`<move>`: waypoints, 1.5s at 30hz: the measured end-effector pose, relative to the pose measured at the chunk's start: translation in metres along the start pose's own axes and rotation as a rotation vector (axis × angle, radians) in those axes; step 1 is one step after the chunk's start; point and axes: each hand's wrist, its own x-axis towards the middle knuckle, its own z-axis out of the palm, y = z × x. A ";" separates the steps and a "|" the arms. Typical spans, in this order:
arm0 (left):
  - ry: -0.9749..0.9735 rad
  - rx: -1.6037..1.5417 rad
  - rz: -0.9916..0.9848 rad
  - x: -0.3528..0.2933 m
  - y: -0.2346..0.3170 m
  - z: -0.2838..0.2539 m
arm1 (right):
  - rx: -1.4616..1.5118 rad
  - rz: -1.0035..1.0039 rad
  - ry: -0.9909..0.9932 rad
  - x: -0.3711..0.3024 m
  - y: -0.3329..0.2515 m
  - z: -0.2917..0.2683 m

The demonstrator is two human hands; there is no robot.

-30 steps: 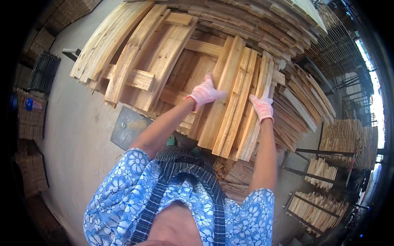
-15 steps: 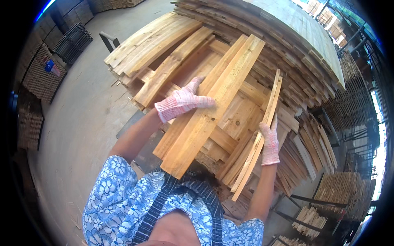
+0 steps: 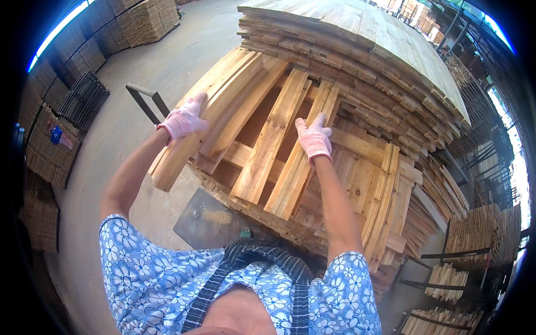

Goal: The person lifts stacks of wooden planks from a pile on the floor and places them onto a metal rack. They repeat this process, moving multiple bundles of lumber to organize them on the rack.

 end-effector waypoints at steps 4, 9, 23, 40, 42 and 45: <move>-0.017 -0.144 -0.003 0.012 0.001 0.018 | -0.045 0.024 0.031 0.010 -0.032 0.025; 0.056 -0.214 0.107 0.026 -0.032 0.030 | 0.030 -0.033 0.000 0.005 -0.054 0.062; -0.252 -1.282 0.272 0.028 -0.028 0.008 | -0.731 0.543 0.316 -0.042 0.302 -0.082; -0.087 0.121 0.071 0.037 0.030 0.025 | 0.643 -0.020 -0.085 -0.033 0.116 -0.104; -0.088 0.123 0.072 0.036 0.026 0.022 | 0.513 -0.001 -0.111 -0.025 0.058 -0.086; -0.090 0.120 0.106 0.038 0.035 0.024 | 0.258 -0.015 -0.098 -0.015 0.007 -0.043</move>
